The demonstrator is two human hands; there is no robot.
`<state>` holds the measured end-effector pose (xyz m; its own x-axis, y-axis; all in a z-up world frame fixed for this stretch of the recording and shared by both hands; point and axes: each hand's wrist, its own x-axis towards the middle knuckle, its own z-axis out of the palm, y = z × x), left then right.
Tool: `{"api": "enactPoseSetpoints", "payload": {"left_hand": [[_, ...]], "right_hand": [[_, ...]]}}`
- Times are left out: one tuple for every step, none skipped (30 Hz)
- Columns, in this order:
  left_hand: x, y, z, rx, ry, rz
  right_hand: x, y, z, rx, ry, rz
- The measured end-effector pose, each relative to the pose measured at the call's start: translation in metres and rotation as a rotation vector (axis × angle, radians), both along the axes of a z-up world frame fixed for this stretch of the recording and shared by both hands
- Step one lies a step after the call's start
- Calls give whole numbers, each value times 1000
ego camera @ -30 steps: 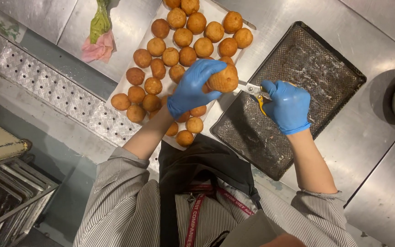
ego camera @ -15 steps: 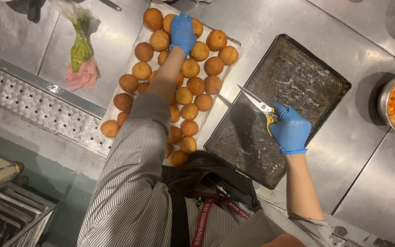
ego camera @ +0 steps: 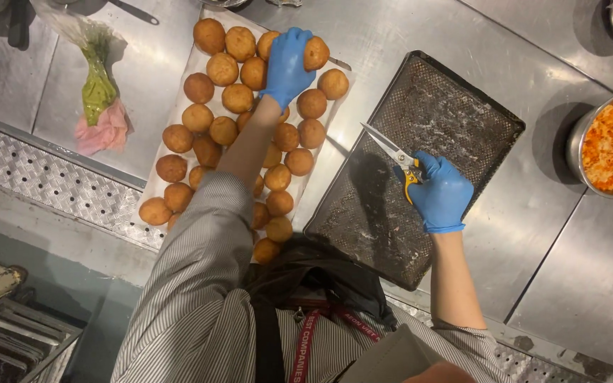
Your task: Slicing open round fried donuts using scissors on a prep table.
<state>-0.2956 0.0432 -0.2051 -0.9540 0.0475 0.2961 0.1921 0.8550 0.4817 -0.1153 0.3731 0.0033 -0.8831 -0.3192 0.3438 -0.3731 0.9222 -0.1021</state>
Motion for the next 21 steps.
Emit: {"api": "enactPoseSetpoints", "payload": {"left_hand": [[22, -2, 31, -3, 4, 0], [45, -4, 62, 251, 101, -53], [69, -6, 93, 505, 199, -107], [93, -4, 115, 504, 194, -102], [118, -3, 138, 569, 210, -167], [138, -3, 162, 630, 233, -236], [152, -2, 174, 624, 236, -236], [168, -1, 184, 660, 221, -224], [185, 0, 195, 696, 205, -213], [196, 0, 203, 693, 205, -208], [208, 0, 210, 637, 275, -227], [219, -1, 218, 578, 348, -249], [227, -2, 221, 572, 351, -247], [234, -3, 224, 554, 363, -239], [241, -4, 227, 536, 376, -231], [247, -5, 227, 533, 377, -233], [253, -6, 228, 504, 393, -233], [257, -7, 228, 476, 408, -234], [262, -5, 229, 474, 410, -237], [267, -3, 229, 458, 416, -234], [271, -1, 230, 442, 421, -231]], "right_hand": [[-2, 1, 4, -3, 4, 0], [-3, 2, 8, -22, 6, -15], [-3, 3, 11, -41, 7, -29], [-3, 2, 18, -42, 1, -26], [-2, 1, 24, 23, 63, 21], [-4, -1, 30, 85, 134, 67], [-3, -3, 36, 80, 138, 68], [0, -6, 41, 56, 131, 97], [3, -8, 46, 33, 124, 126], [6, -7, 48, 29, 123, 131], [9, -6, 50, 54, 160, 158], [11, -6, 51, 77, 201, 185], [15, -8, 54, 72, 204, 189], [19, -9, 57, 87, 214, 209], [23, -10, 61, 103, 223, 230], [27, -11, 62, 100, 225, 229], [31, -11, 63, 126, 254, 243], [35, -12, 64, 153, 284, 256], [39, -13, 66, 152, 286, 254], [42, -15, 67, 150, 287, 284], [45, -17, 68, 148, 288, 314]]}}
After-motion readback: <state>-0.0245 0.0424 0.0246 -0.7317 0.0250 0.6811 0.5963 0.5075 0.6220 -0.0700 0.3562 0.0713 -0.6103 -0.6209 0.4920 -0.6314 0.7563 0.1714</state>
